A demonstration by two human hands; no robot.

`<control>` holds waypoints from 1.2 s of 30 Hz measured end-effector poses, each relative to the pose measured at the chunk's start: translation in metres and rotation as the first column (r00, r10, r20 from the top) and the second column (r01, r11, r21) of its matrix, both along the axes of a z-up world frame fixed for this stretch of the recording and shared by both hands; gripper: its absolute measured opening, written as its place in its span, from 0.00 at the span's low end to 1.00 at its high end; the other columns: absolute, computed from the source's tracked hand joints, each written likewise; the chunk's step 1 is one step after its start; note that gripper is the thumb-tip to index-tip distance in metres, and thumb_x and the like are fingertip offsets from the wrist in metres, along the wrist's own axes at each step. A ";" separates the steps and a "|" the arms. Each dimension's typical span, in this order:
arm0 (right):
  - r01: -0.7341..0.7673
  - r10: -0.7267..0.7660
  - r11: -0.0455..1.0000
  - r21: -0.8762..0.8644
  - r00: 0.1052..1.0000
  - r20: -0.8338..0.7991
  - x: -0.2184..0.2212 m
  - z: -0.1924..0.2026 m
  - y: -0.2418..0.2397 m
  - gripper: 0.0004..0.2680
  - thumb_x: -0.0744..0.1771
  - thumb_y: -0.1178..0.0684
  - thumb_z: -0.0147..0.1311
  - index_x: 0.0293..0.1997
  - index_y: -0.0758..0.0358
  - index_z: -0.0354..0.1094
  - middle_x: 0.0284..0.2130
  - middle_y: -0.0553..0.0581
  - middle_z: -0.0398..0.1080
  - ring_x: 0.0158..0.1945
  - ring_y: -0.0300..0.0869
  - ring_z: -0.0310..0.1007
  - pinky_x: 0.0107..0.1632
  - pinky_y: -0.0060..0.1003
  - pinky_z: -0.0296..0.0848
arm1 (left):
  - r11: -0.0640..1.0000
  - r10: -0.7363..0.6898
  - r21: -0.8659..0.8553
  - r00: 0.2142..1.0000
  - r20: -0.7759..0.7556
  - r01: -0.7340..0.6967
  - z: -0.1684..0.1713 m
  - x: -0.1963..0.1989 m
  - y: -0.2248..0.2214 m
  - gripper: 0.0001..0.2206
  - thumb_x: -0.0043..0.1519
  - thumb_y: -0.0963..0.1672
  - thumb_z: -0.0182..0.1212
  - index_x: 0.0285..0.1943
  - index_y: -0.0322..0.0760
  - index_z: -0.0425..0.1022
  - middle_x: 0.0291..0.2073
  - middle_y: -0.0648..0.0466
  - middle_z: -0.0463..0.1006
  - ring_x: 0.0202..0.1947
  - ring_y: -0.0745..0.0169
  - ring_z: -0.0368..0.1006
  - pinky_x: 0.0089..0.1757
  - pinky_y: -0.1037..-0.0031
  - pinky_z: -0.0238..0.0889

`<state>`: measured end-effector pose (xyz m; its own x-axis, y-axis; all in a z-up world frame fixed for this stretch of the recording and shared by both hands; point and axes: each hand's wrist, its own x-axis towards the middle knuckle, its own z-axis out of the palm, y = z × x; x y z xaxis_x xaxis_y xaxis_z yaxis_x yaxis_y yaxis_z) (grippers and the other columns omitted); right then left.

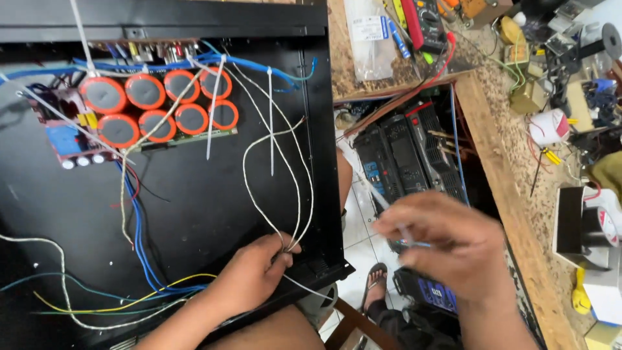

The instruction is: Organizing and grouping internal wiring within an electronic amplifier chassis on a repair bench.

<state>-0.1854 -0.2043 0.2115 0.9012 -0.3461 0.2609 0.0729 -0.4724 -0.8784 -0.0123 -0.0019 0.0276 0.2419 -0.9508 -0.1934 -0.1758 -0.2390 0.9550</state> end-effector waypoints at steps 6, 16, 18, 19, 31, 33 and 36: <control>-0.095 0.115 0.951 0.294 0.992 -0.050 0.001 0.000 0.043 0.10 0.67 0.67 0.55 0.53 0.69 0.72 0.44 0.70 0.76 0.38 0.50 0.84 0.38 0.34 0.93 | 0.998 -0.015 0.054 0.971 -0.240 0.029 -0.009 0.019 0.005 0.19 0.64 0.39 0.40 0.54 0.40 0.79 0.41 0.61 0.85 0.37 0.70 0.73 0.45 0.80 0.64; -0.062 -0.072 0.970 -0.233 0.848 -0.524 0.020 -0.037 0.053 0.09 0.68 0.54 0.54 0.50 0.58 0.79 0.30 0.49 0.75 0.29 0.35 0.73 0.34 0.29 0.68 | 0.973 0.060 0.228 0.925 -0.376 0.030 0.006 0.034 0.004 0.18 0.68 0.42 0.50 0.64 0.45 0.80 0.38 0.61 0.86 0.22 0.75 0.55 0.28 0.81 0.52; -0.012 -0.059 0.991 -0.131 0.850 -0.524 0.027 -0.073 0.054 0.08 0.68 0.56 0.54 0.47 0.65 0.78 0.28 0.57 0.75 0.22 0.37 0.74 0.28 0.31 0.71 | 0.993 0.049 0.116 0.913 -0.404 -0.002 -0.007 0.034 0.007 0.17 0.67 0.40 0.50 0.61 0.40 0.81 0.38 0.55 0.86 0.31 0.70 0.64 0.37 0.75 0.63; 0.042 -0.048 0.999 -0.024 0.850 -0.525 0.030 -0.091 0.056 0.07 0.68 0.59 0.55 0.45 0.71 0.76 0.26 0.66 0.76 0.15 0.39 0.74 0.21 0.32 0.74 | 0.999 0.031 0.005 0.901 -0.432 -0.032 -0.013 0.034 0.009 0.16 0.67 0.38 0.50 0.59 0.34 0.81 0.38 0.49 0.86 0.41 0.65 0.74 0.46 0.68 0.73; 0.407 -0.230 0.747 0.526 0.900 -0.371 0.044 -0.158 0.082 0.11 0.67 0.62 0.56 0.55 0.77 0.73 0.26 0.66 0.73 0.16 0.45 0.75 0.16 0.35 0.78 | 0.986 0.162 0.036 0.907 -0.390 -0.160 -0.005 0.026 0.008 0.15 0.64 0.39 0.57 0.59 0.38 0.80 0.42 0.48 0.88 0.44 0.66 0.79 0.49 0.65 0.75; 0.415 -0.241 0.752 0.513 0.897 -0.372 0.047 -0.155 0.081 0.11 0.67 0.62 0.56 0.55 0.76 0.73 0.26 0.66 0.73 0.17 0.44 0.75 0.17 0.35 0.78 | 0.992 0.121 0.023 0.943 -0.310 -0.120 0.012 0.024 0.006 0.14 0.63 0.40 0.61 0.58 0.38 0.80 0.42 0.46 0.88 0.44 0.58 0.82 0.48 0.63 0.76; 0.404 -0.246 0.780 0.478 0.900 -0.359 0.050 -0.150 0.080 0.11 0.67 0.61 0.56 0.54 0.74 0.75 0.26 0.65 0.74 0.18 0.42 0.76 0.18 0.34 0.79 | 0.994 0.105 0.030 0.979 -0.176 -0.101 0.019 0.021 0.004 0.11 0.63 0.41 0.63 0.54 0.36 0.81 0.40 0.44 0.87 0.42 0.51 0.85 0.44 0.63 0.78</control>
